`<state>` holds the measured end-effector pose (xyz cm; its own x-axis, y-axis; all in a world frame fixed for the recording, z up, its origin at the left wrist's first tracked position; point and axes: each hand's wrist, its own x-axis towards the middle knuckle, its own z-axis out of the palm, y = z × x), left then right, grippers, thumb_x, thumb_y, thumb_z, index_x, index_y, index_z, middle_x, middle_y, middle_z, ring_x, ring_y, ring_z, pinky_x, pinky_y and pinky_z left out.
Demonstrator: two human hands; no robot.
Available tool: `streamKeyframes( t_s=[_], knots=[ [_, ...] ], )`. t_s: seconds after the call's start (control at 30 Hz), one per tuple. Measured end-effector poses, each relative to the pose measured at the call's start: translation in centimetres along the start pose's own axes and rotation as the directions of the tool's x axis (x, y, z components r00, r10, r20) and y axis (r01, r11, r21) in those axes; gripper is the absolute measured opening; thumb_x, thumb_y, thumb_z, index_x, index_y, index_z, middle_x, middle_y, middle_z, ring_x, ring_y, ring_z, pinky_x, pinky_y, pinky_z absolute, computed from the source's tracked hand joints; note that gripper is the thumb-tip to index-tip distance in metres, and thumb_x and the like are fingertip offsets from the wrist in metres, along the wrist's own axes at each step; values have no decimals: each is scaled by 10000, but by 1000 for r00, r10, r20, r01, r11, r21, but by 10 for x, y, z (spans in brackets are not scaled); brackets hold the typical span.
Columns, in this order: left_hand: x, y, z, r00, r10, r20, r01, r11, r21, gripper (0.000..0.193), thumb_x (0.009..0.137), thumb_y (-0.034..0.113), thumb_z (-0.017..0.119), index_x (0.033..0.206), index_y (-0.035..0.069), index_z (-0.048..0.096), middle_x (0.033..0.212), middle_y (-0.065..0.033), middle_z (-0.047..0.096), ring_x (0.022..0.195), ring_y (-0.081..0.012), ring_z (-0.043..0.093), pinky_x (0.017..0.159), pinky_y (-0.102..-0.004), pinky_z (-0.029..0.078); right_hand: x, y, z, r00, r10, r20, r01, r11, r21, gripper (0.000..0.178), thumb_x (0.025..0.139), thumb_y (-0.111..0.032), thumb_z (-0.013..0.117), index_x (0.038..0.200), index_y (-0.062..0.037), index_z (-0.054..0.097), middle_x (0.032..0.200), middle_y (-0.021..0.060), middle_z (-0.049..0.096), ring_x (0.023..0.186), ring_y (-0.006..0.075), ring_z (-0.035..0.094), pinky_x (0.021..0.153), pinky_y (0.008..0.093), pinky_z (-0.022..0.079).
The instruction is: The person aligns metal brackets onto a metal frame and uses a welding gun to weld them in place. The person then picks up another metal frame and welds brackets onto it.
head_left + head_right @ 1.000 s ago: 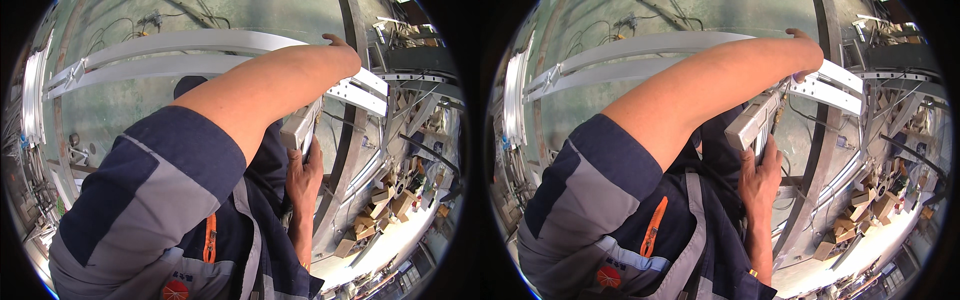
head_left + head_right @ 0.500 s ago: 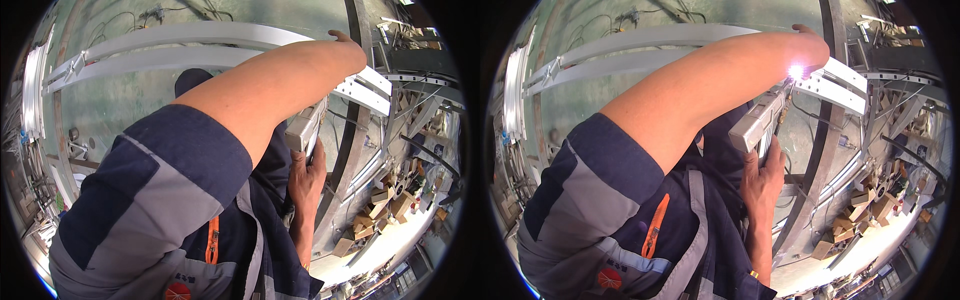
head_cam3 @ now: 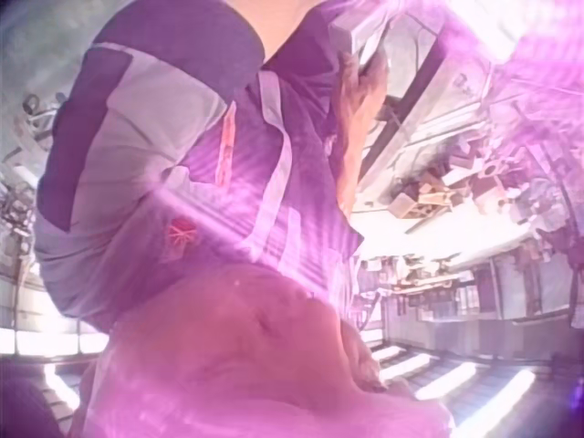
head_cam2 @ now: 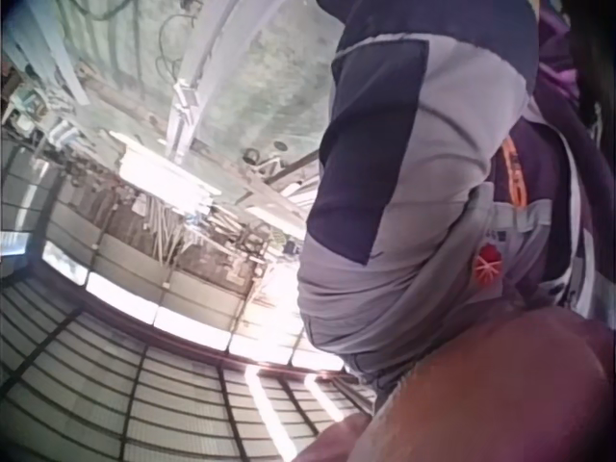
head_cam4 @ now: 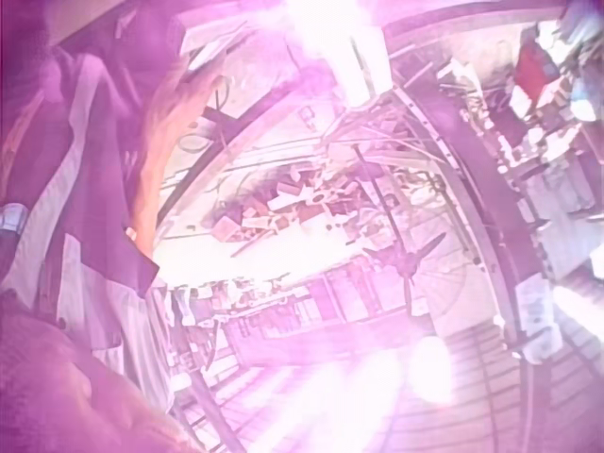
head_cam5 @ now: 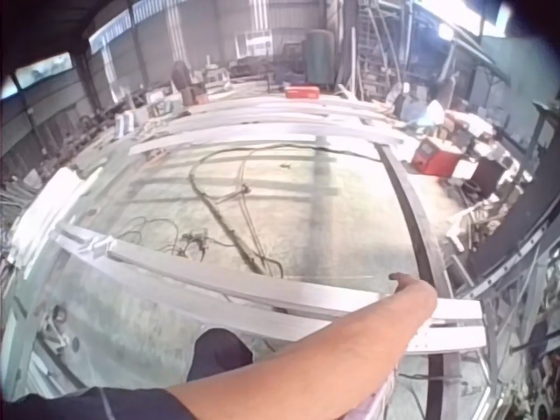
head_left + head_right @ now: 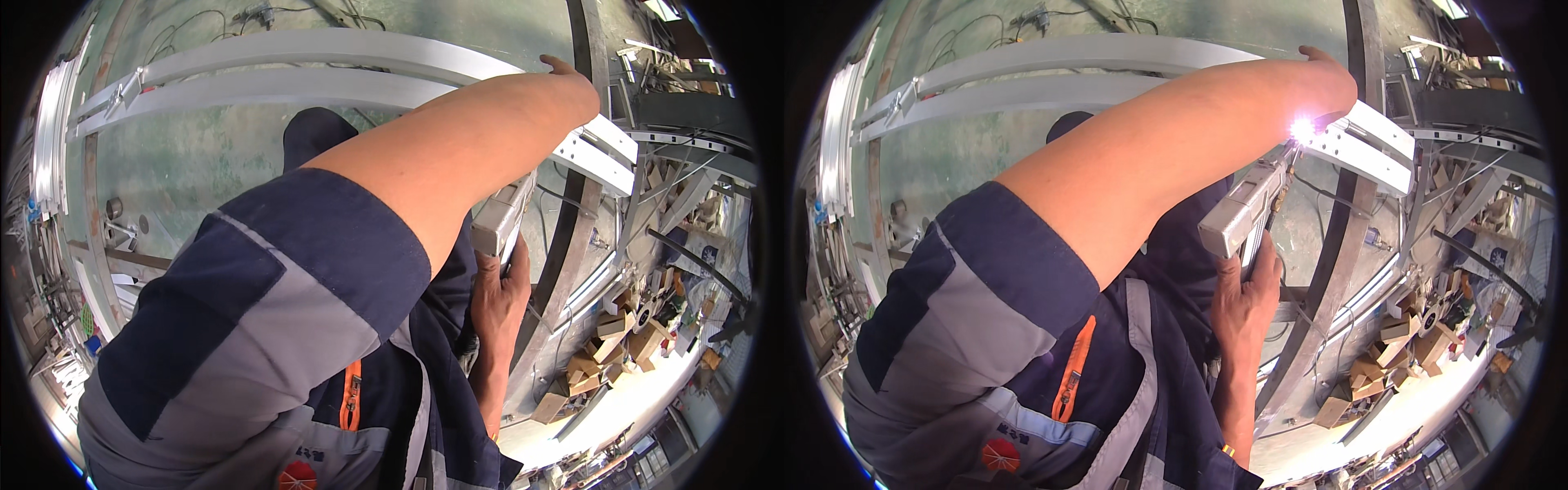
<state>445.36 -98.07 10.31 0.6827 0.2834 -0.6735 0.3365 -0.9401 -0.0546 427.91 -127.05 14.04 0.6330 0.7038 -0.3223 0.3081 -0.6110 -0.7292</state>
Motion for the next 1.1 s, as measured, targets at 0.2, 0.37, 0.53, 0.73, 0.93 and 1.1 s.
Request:
streamKeyframes(
  t_s=[0.2, 0.37, 0.53, 0.73, 0.93, 1.1],
  knots=[
    [-2, 1, 0, 1000, 15, -19, -15, 1000, -22, 669, 826, 461, 853, 1424, 227, 664, 1408, -92, 672, 1356, -438, 556, 1141, -725, 340, -6, 0, -1, 999, 36, -2, -36, 999, -13, 665, 1018, -438, 668, 1472, 19, 503, 1289, 278, 599, 1184, 450, 618, 997, 477, 488],
    [-3, -3, 1, 999, 30, -37, -33, 997, -67, 640, 823, 422, 856, 1403, 213, 683, 1382, -115, 683, 1328, -432, 580, 1124, -741, 348, -11, -2, -4, 998, 60, 20, -59, 998, -29, 657, 1020, -435, 667, 1472, 14, 504, 1292, 278, 602, 1183, 448, 618, 996, 469, 490],
    [-11, -5, 6, 994, 57, -92, -66, 994, -89, 641, 801, 392, 868, 1383, 187, 695, 1336, -110, 709, 1285, -428, 613, 1126, -737, 345, -14, 3, -5, 999, 38, 3, -38, 999, -28, 636, 1023, -420, 668, 1460, 15, 515, 1307, 267, 612, 1186, 427, 626, 1002, 459, 489],
    [-13, -20, 19, 967, 104, -233, -173, 938, -300, 629, 727, 428, 902, 1275, 151, 761, 1247, -101, 749, 1212, -362, 672, 1047, -675, 428, -35, 1, -21, 999, 38, 37, -40, 998, 53, 610, 1026, -374, 682, 1467, 14, 518, 1374, 241, 614, 1269, 346, 600, 1077, 415, 450],
    [-57, -49, 82, 671, -135, -729, -561, 550, -619, 626, 773, 461, 846, 1150, -18, 707, 1146, -222, 710, 1045, -369, 692, 900, -472, 545, -42, 23, -39, 998, 58, -39, -47, 967, 252, 553, 1033, -396, 684, 1390, -4, 525, 930, 57, 651, 735, 106, 605, 660, 244, 476],
    [-166, 59, 203, 815, -13, -579, -578, 52, -815, 620, 835, 351, 839, 1259, -47, 626, 1188, -232, 678, 1107, -369, 674, 972, -449, 536, -25, 9, -56, 994, 59, -92, -35, 970, 239, 416, 1039, -358, 675, 1147, 37, 604, 886, 105, 683, 777, 185, 688, 719, 310, 543]
  ],
)
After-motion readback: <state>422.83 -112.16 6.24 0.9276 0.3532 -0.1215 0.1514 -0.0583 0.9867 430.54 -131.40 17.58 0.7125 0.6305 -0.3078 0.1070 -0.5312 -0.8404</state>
